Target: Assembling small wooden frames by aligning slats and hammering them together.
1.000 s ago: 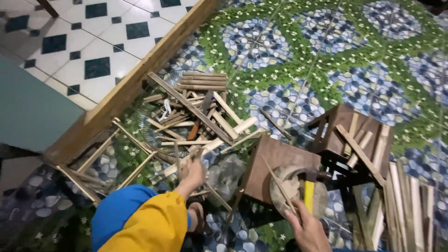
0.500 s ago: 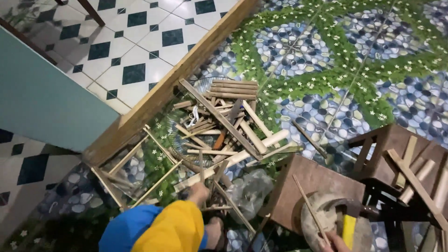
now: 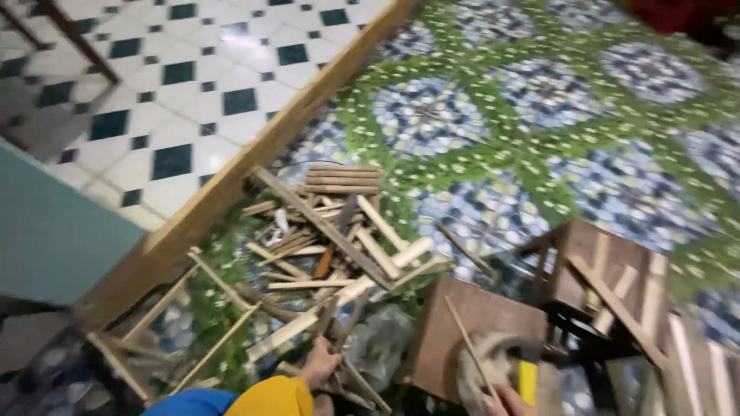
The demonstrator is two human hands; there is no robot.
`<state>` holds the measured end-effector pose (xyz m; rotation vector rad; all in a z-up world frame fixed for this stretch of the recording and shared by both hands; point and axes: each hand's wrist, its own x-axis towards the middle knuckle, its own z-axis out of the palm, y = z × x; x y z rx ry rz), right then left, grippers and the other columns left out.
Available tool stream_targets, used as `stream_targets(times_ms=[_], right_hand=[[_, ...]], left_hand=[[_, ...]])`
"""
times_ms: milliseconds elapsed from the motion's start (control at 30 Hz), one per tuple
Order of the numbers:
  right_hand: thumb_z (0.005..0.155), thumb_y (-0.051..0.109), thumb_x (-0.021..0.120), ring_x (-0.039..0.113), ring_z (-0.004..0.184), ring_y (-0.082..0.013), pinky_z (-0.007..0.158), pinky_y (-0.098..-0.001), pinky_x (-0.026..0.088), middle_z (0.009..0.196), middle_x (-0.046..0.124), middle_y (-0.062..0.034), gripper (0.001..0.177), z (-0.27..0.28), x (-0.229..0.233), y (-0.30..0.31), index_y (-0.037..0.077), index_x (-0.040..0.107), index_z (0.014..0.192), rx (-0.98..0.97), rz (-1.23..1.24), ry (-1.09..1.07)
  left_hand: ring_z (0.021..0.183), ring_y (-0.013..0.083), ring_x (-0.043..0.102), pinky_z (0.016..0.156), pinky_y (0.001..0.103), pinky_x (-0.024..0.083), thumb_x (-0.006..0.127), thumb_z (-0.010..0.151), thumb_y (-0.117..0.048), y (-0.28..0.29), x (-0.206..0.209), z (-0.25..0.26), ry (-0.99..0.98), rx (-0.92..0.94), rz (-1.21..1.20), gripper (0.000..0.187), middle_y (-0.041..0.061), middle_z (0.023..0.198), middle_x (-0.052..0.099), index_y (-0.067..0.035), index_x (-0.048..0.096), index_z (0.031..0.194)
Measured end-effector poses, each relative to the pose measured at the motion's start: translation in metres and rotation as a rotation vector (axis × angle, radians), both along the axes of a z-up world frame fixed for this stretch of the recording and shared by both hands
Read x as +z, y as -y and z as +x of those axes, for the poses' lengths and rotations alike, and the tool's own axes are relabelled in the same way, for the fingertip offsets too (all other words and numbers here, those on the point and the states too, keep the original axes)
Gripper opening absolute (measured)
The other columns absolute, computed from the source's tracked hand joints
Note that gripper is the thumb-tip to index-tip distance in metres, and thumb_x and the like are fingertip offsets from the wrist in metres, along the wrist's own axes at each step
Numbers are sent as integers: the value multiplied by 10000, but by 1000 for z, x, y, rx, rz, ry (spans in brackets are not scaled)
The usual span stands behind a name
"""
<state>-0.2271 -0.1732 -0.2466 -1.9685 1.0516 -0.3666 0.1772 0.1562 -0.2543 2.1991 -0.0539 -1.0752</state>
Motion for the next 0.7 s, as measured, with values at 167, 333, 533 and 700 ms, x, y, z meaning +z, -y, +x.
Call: stream_targets(times_ms=[167,333,533,700], right_hand=[[898,290,700,666,728,-138,662,-263,529,861,747,-31,335,42,189,-37,80,768,1150,-62,258,-76],[852,220,586,634,1056,-371,933,-468,524,1197,609,-172,373,61,200,-31,64,572,1191,-373,-68,-285],[796,257,730,686,1030,-383,886,-511,560,1133,673,-136,478,63,189,-49,133,507,1199,-359,-50,-357],[785,251,682,689,997,-364,879,-472,546,1138,708,-122,496,64,194,-44,140,576,1257,-391,-155,-277]], left_hand=[[938,457,711,803,554,567,530,894,-282,5,14,-12,416,-371,67,379,198,1043,756,-173,593,1251],[831,421,720,754,509,543,513,946,-244,63,210,-24,481,-254,-144,292,150,957,780,-178,630,1204],[781,224,632,709,374,466,531,972,-360,132,393,-68,221,-236,-277,361,69,907,713,-185,663,1259],[576,158,521,511,317,407,536,1023,-312,174,400,-94,64,-250,-599,280,23,692,568,-115,689,1152]])
